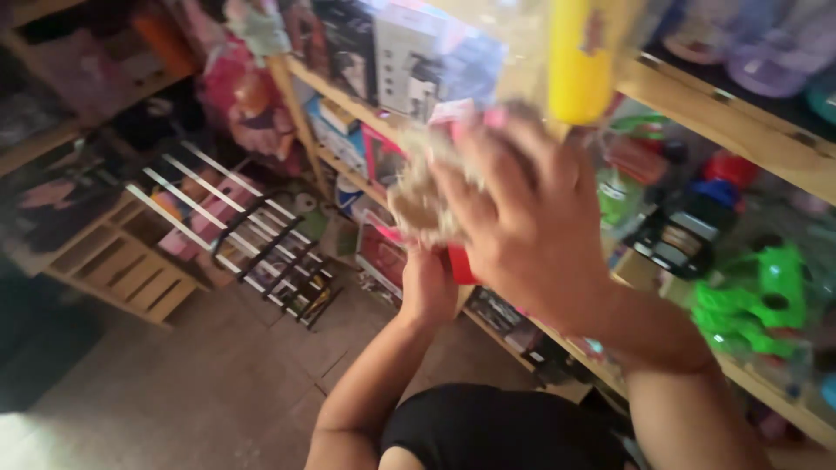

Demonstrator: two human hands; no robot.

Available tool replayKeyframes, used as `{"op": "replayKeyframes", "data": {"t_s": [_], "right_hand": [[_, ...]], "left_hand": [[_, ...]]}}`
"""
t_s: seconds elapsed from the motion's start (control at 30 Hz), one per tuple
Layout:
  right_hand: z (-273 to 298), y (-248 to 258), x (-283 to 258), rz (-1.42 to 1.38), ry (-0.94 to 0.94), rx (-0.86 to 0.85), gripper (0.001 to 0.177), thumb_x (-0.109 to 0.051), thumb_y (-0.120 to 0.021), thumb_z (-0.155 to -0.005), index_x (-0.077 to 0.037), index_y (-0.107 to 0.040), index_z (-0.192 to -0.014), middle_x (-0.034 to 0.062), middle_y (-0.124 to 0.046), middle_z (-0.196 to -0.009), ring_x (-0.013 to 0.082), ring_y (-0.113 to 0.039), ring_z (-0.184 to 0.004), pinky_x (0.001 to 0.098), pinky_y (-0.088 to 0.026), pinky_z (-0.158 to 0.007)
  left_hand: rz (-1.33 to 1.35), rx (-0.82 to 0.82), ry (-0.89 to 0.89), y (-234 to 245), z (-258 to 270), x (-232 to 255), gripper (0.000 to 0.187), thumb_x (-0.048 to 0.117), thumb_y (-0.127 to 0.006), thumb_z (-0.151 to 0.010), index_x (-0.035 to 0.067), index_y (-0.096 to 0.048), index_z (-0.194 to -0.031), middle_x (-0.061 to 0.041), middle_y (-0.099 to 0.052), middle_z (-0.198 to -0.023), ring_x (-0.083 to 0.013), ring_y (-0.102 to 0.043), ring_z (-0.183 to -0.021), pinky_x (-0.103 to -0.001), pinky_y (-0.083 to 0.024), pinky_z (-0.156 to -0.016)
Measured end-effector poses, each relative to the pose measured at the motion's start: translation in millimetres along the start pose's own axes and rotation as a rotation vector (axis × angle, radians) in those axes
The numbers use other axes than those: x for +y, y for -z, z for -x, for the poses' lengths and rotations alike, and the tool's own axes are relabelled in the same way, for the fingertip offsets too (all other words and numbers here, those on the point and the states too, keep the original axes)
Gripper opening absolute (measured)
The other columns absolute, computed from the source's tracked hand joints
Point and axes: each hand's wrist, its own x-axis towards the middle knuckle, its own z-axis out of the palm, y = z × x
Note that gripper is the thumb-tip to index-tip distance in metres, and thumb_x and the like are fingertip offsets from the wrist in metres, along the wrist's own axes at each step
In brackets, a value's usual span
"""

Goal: Cleaning and dusting boxed items on shelves using a cloth

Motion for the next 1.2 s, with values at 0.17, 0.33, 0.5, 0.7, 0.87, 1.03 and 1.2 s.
{"op": "replayKeyframes", "data": {"t_s": [0.17, 0.33, 0.5, 0.7, 0.87, 1.03, 1.2], "right_hand": [[18, 11, -53, -0.13, 0.068, -0.194, 0.035, -0.022, -0.048, -0.099, -0.022, -0.072, -0.125, 0.0001, -0.064, -0.129, 0.0259, -0.058, -0.115, 0.0377, -0.05, -0.079], [35, 9, -74, -0.584, 0.134, -0.331, 0.034, -0.029, -0.052, -0.091, -0.019, -0.07, -0.118, 0.0044, -0.063, -0.128, 0.0314, -0.055, -0.117, 0.046, -0.046, -0.083], [-7, -6, -78, -0.87, 0.03, -0.221, 0.04, -0.021, -0.048, -0.09, -0.022, -0.071, -0.123, 0.0035, -0.064, -0.13, 0.0275, -0.066, -0.105, 0.0455, -0.048, -0.096], [-87, -42, -136, -0.908, 0.025, 0.2, 0.032, -0.026, -0.078, -0.1, -0.007, -0.071, -0.125, 0.0129, -0.059, -0.126, 0.034, -0.055, -0.119, 0.0497, -0.042, -0.108], [-76, -38, -183, -0.88, 0.181, 0.117, 0.035, -0.011, -0.056, -0.092, -0.007, -0.07, -0.124, 0.0149, -0.06, -0.124, 0.0351, -0.051, -0.116, 0.0501, -0.046, -0.093], [-39, -43, -211, -1.035, 0.309, 0.1, 0.031, -0.009, -0.055, -0.088, -0.01, -0.073, -0.113, 0.008, -0.064, -0.123, 0.0306, -0.054, -0.119, 0.0452, -0.047, -0.092], [-30, -70, -215, -1.225, 0.408, -0.006, 0.033, -0.036, -0.059, -0.093, -0.018, -0.074, -0.117, -0.0014, -0.064, -0.124, 0.0268, -0.056, -0.119, 0.0445, -0.045, -0.083]], "left_hand": [[0.223, -0.179, 0.003, -1, 19, 64, 0.086, 0.067, -0.038, -0.089, 0.018, -0.027, -0.159, -0.019, -0.047, -0.151, -0.0304, -0.056, -0.125, -0.041, -0.046, -0.106], [0.235, -0.199, -0.043, 22, 31, 109, 0.105, 0.083, -0.037, -0.078, 0.029, -0.017, -0.165, -0.017, -0.043, -0.155, -0.0356, -0.054, -0.125, -0.046, -0.047, -0.105], [-0.046, -0.166, -0.157, 36, 53, 157, 0.089, 0.064, -0.051, -0.091, 0.004, -0.034, -0.155, -0.024, -0.059, -0.135, -0.0346, -0.066, -0.111, -0.049, -0.056, -0.095], [-0.083, -0.021, -0.214, 72, 86, 183, 0.068, 0.055, -0.058, -0.095, 0.006, -0.051, -0.141, -0.017, -0.065, -0.131, -0.0294, -0.066, -0.114, -0.046, -0.055, -0.098], [-0.055, -0.085, -0.313, 83, 113, 226, 0.065, 0.048, -0.052, -0.103, 0.0, -0.045, -0.146, -0.019, -0.055, -0.141, -0.0298, -0.055, -0.127, -0.044, -0.045, -0.109], [0.012, 0.093, -0.37, 99, 134, 250, 0.068, 0.055, -0.05, -0.1, -0.003, -0.055, -0.135, -0.021, -0.066, -0.12, -0.0296, -0.066, -0.104, -0.04, -0.056, -0.089], [-0.121, 0.317, -0.575, 123, 132, 269, 0.065, 0.057, -0.054, -0.094, 0.001, -0.058, -0.126, -0.016, -0.071, -0.106, -0.0272, -0.07, -0.088, -0.037, -0.061, -0.076]]}}
